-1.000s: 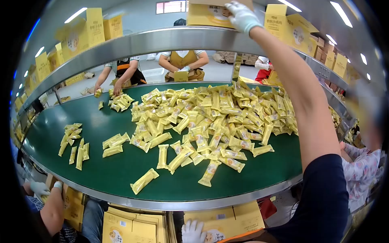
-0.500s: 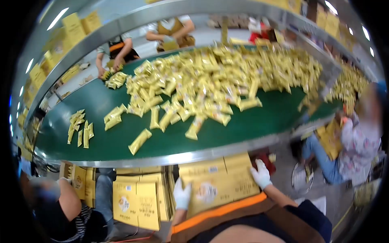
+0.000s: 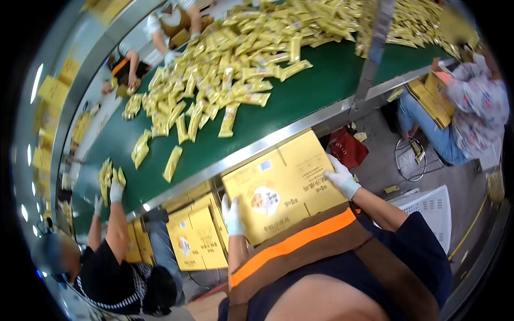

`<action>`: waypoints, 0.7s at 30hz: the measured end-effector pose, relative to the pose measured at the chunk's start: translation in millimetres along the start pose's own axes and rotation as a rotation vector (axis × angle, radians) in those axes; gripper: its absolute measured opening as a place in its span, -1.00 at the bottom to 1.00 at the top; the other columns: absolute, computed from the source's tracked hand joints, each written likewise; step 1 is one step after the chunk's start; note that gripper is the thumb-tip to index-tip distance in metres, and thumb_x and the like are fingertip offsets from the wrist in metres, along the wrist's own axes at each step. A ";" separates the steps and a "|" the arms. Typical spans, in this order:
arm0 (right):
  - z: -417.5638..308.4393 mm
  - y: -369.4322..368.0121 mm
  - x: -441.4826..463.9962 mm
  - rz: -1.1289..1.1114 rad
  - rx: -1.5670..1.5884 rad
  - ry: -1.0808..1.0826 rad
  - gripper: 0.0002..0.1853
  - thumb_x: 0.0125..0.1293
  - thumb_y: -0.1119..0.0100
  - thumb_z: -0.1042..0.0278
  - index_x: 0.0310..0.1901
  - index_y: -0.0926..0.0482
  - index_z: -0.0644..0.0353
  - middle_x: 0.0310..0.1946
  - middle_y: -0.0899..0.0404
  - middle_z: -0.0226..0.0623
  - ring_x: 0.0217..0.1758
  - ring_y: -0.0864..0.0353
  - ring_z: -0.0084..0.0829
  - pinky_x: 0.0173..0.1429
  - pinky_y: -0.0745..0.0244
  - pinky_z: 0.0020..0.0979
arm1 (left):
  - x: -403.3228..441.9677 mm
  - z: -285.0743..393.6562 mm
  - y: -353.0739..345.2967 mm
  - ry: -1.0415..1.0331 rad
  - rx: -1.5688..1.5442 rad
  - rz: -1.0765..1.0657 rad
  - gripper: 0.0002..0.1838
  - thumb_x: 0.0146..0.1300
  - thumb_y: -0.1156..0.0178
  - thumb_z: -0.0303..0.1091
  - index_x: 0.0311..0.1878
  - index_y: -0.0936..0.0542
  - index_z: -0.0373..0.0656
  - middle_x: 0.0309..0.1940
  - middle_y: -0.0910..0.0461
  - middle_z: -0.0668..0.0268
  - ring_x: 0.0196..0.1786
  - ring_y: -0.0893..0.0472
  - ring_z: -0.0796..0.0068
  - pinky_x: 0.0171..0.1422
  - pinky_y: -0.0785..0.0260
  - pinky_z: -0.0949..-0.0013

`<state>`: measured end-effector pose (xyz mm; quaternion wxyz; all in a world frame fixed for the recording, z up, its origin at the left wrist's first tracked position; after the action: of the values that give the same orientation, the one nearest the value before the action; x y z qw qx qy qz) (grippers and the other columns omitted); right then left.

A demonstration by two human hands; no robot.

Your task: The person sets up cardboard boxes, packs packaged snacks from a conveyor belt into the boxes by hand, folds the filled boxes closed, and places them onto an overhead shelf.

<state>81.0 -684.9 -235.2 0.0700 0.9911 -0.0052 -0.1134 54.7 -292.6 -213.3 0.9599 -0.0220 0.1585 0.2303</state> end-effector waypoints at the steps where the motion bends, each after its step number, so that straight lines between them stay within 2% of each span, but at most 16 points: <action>1: -16.4 5.6 -0.8 0.022 0.011 0.020 -0.27 0.23 -0.22 0.37 0.45 -0.23 0.19 0.27 -0.48 -0.07 0.33 -0.46 -0.28 0.38 -0.33 -0.38 | -0.8 7.7 -4.1 -0.015 -0.069 -0.021 -0.28 0.32 -0.26 -0.26 0.46 -0.24 -0.35 0.22 -0.48 0.16 0.19 -0.49 0.39 0.30 -0.31 0.39; 3: -51.7 12.0 -15.6 -0.011 -0.050 0.062 -0.25 0.20 -0.21 0.35 0.45 -0.21 0.24 0.29 -0.45 0.00 0.39 -0.41 -0.19 0.45 -0.25 -0.31 | -22.2 47.1 -6.5 -0.058 -0.075 -0.108 -0.36 0.35 -0.23 -0.28 0.42 -0.29 -0.34 0.20 -0.52 0.15 0.16 -0.52 0.37 0.30 -0.34 0.35; 4: -76.7 18.8 -24.2 0.093 -0.167 0.280 -0.20 0.20 -0.25 0.28 0.47 -0.18 0.23 0.39 -0.32 0.08 0.49 -0.28 -0.07 0.52 -0.16 -0.24 | -21.7 50.9 2.4 -0.128 -0.084 -0.239 -0.39 0.35 -0.24 -0.27 0.38 -0.33 -0.34 0.17 -0.55 0.17 0.15 -0.54 0.37 0.29 -0.35 0.34; 5: -113.2 28.9 -31.5 0.234 -0.455 0.437 -0.12 0.17 -0.30 0.21 0.49 -0.13 0.25 0.47 -0.17 0.12 0.56 -0.14 0.05 0.57 -0.08 -0.17 | -21.9 55.8 11.0 -0.184 -0.093 -0.356 -0.42 0.34 -0.25 -0.27 0.34 -0.37 -0.34 0.14 -0.58 0.19 0.15 -0.55 0.38 0.27 -0.37 0.33; 6: -161.8 40.0 -36.2 0.368 -0.465 0.644 -0.07 0.14 -0.36 0.22 0.49 -0.11 0.29 0.49 -0.12 0.14 0.55 -0.12 0.12 0.57 -0.06 -0.12 | -33.2 77.6 4.5 -0.272 -0.134 -0.437 -0.46 0.28 -0.27 -0.33 0.28 -0.42 -0.33 0.09 -0.59 0.22 0.06 -0.58 0.39 0.23 -0.40 0.27; 7: -209.5 50.9 -44.4 0.517 -0.546 0.902 -0.07 0.10 -0.40 0.26 0.48 -0.15 0.27 0.49 -0.13 0.11 0.53 -0.16 0.11 0.55 -0.10 -0.11 | -41.8 95.7 0.2 -0.275 0.009 -0.497 -0.48 0.21 -0.27 -0.36 0.23 -0.48 -0.32 0.06 -0.60 0.23 0.07 -0.57 0.39 0.23 -0.40 0.28; 8: -245.9 55.1 -51.8 0.614 -0.637 1.063 -0.12 0.08 -0.44 0.26 0.43 -0.23 0.24 0.45 -0.21 0.09 0.49 -0.21 0.12 0.50 -0.18 -0.08 | -45.6 105.8 -1.7 -0.195 0.165 -0.493 -0.50 0.15 -0.25 -0.43 0.19 -0.51 -0.33 0.04 -0.61 0.24 0.08 -0.56 0.39 0.24 -0.40 0.30; 9: -276.4 50.5 -57.4 0.504 -0.712 1.156 -0.22 0.03 -0.47 0.22 0.31 -0.38 0.23 0.38 -0.33 0.04 0.44 -0.31 0.04 0.44 -0.25 -0.07 | -41.9 105.7 -0.8 -0.181 0.274 -0.461 -0.55 0.12 -0.22 -0.47 0.13 -0.54 -0.34 -0.01 -0.63 0.24 0.01 -0.58 0.40 0.15 -0.44 0.31; 11: -270.4 16.3 -52.0 0.090 -1.003 1.082 -0.33 -0.01 -0.47 0.22 0.18 -0.48 0.20 0.23 -0.50 -0.08 0.33 -0.45 -0.10 0.40 -0.30 -0.08 | -40.9 101.5 -3.0 -0.159 0.396 -0.452 -0.71 0.17 -0.19 -0.49 -0.02 -0.60 -0.34 -0.17 -0.66 0.26 -0.15 -0.58 0.46 -0.04 -0.46 0.33; 12: -248.8 7.1 -48.2 0.078 -0.991 1.040 -0.45 -0.04 -0.44 0.24 0.05 -0.56 0.16 0.05 -0.60 -0.23 0.19 -0.55 -0.27 0.33 -0.38 -0.14 | -44.2 98.9 -7.2 -0.158 0.377 -0.480 -0.70 0.20 -0.21 -0.45 -0.01 -0.60 -0.34 -0.15 -0.66 0.25 -0.13 -0.58 0.47 -0.01 -0.45 0.34; 15: -244.5 -3.0 -74.2 0.168 -1.010 1.192 -0.56 -0.03 -0.35 0.33 -0.02 -0.60 0.14 -0.09 -0.60 -0.33 0.08 -0.58 -0.33 0.24 -0.46 -0.19 | -51.3 81.6 -8.5 -0.245 0.147 -0.483 -0.62 0.24 -0.22 -0.39 0.10 -0.54 -0.36 -0.05 -0.64 0.23 -0.04 -0.57 0.46 0.09 -0.41 0.37; 16: -249.0 -3.1 -78.7 0.219 -1.038 1.256 -0.62 -0.02 -0.28 0.41 -0.07 -0.61 0.14 -0.17 -0.57 -0.36 -0.02 -0.59 -0.32 0.16 -0.51 -0.20 | -53.0 79.2 -8.1 -0.190 0.192 -0.477 -0.60 0.25 -0.21 -0.39 0.13 -0.52 -0.36 -0.02 -0.63 0.23 -0.01 -0.56 0.45 0.12 -0.40 0.37; 19: -243.7 -1.0 -69.0 0.261 -0.967 1.356 -0.60 -0.02 -0.24 0.45 -0.05 -0.61 0.14 -0.26 -0.55 -0.36 -0.12 -0.59 -0.28 0.15 -0.51 -0.20 | -42.6 93.9 -28.2 -0.106 0.329 -0.512 -0.55 0.26 -0.11 -0.43 0.21 -0.47 -0.38 0.03 -0.62 0.20 0.03 -0.57 0.42 0.15 -0.42 0.32; 21: -235.5 -4.4 -56.0 0.193 -0.963 1.320 -0.73 0.00 -0.33 0.37 -0.19 -0.61 0.09 -0.33 -0.54 -0.37 -0.21 -0.57 -0.26 -0.02 -0.48 -0.23 | -26.0 84.1 -31.7 -0.092 0.135 -0.493 -0.50 0.28 -0.12 -0.45 0.29 -0.42 -0.38 0.12 -0.58 0.17 0.09 -0.55 0.42 0.23 -0.38 0.32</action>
<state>79.5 -646.7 3.9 0.4856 0.7104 0.0013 0.5094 71.8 -322.5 -126.3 0.9925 0.0146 0.1195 -0.0209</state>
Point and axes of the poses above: each hand's wrist, its own x-axis towards the middle knuckle, its own y-axis out of the back of the hand, z = x × y, the point moved 6 cm from there along x, towards the middle knuckle
